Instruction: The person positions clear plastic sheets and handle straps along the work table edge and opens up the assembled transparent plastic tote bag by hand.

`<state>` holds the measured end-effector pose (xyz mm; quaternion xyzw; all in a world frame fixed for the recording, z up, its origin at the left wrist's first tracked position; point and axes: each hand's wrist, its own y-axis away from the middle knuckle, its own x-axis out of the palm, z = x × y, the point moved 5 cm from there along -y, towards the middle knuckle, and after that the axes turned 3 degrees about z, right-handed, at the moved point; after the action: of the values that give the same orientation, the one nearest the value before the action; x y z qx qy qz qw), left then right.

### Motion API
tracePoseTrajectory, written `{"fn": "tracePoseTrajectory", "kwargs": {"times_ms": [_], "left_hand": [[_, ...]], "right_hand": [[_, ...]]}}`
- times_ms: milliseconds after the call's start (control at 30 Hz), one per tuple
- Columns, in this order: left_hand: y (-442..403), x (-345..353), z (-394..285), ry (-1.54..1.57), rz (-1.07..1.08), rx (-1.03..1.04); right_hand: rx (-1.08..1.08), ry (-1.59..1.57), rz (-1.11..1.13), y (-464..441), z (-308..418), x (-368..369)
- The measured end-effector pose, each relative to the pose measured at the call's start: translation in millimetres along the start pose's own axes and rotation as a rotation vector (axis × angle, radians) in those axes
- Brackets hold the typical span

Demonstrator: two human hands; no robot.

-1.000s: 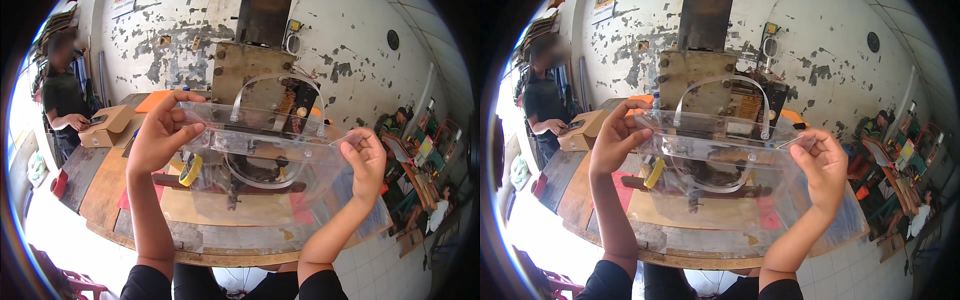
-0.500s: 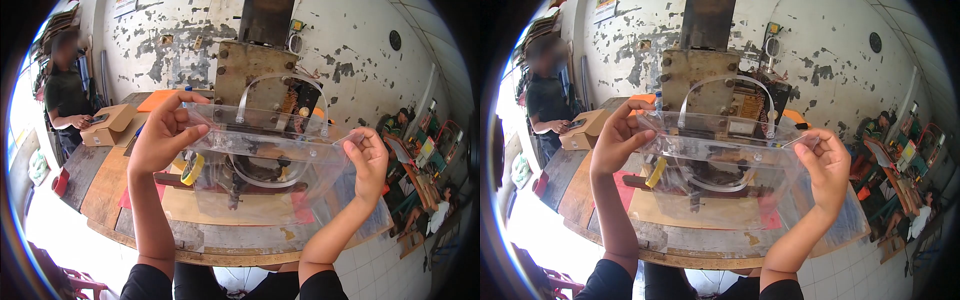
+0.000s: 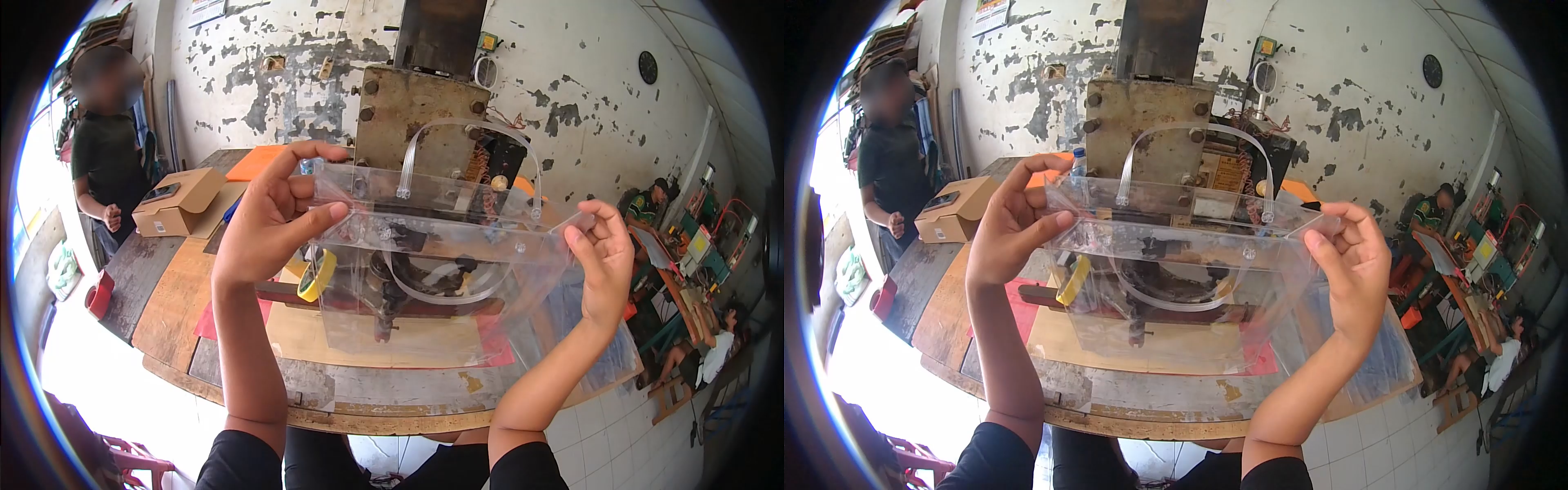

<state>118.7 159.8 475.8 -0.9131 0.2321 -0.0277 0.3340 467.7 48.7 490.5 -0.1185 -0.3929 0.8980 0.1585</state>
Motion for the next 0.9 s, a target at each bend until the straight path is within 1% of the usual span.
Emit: {"fn": "tracePoseTrajectory", "kwargs": {"times_ms": [100,167,200,233,267,300,333,367,433,467,500,533,567,600,667,700,733,800,833,867,900], "left_hand": [[-1.1,2.6,-5.7,0.052,-0.023,0.032],[-3.9,5.3,-4.0,0.099,-0.028,0.047],[-5.6,3.1,-0.2,0.115,-0.1,0.11],[-6.0,0.2,0.6,0.13,-0.172,0.174],[-5.5,0.3,-1.4,0.131,-0.17,0.175],[-4.6,0.7,-1.7,0.125,-0.16,0.105],[-3.4,0.8,-0.7,0.119,-0.148,0.036],[-1.7,-1.5,-1.0,0.121,-0.144,0.037],[2.8,9.4,-8.5,0.132,0.202,0.176],[4.0,10.2,-9.0,0.135,0.207,0.179],[4.9,10.4,-9.6,0.043,0.184,0.183],[5.0,10.8,-10.1,-0.05,0.161,0.186],[3.4,9.2,-6.7,-0.079,0.091,0.15],[3.3,12.0,-10.4,-0.077,0.094,0.152],[3.5,10.9,-11.4,-0.029,-0.022,-0.031],[3.5,11.2,-11.0,-0.028,-0.02,-0.028],[4.1,10.6,-10.6,-0.008,-0.017,-0.014],[7.2,7.6,-10.4,0.012,-0.011,0.0],[9.6,5.1,-15.3,-0.044,-0.007,0.09],[12.2,4.6,-20.5,-0.098,-0.003,0.18],[15.8,6.1,-27.0,-0.167,-0.003,0.211]], "right_hand": [[-0.024,-0.045,0.008,0.1,-1.8,0.4],[-0.207,0.038,0.128,2.4,1.9,2.5],[-0.207,0.039,0.127,3.7,6.7,3.7],[-0.3,0.151,0.247,7.5,19.6,13.9],[-0.3,0.197,0.276,10.4,22.9,19.3],[-0.301,0.242,0.306,13.4,26.3,24.6],[-0.302,0.245,0.303,12.0,24.6,22.2],[-0.3,0.289,0.266,9.1,20.5,16.4],[-0.298,0.338,0.223,5.3,15.8,6.6],[-0.315,0.271,0.203,3.8,15.9,1.4],[-0.334,0.204,0.183,3.2,16.8,-2.5],[-0.336,0.207,0.179,3.6,17.3,-2.0],[-0.291,0.117,0.163,3.7,16.0,-1.2],[-0.246,0.026,0.147,4.0,14.4,-1.7],[-0.231,0.044,0.133,6.6,12.7,-7.3],[-0.224,0.052,0.127,7.4,13.4,-7.8],[-0.216,0.06,0.121,8.1,14.7,-7.8],[-0.287,0.009,0.114,11.6,25.5,-4.7],[-0.288,0.009,0.112,14.1,27.6,-6.9],[-0.236,-0.017,0.097,17.6,26.6,-11.5],[-0.183,-0.043,0.082,20.8,24.8,-16.4]]}}
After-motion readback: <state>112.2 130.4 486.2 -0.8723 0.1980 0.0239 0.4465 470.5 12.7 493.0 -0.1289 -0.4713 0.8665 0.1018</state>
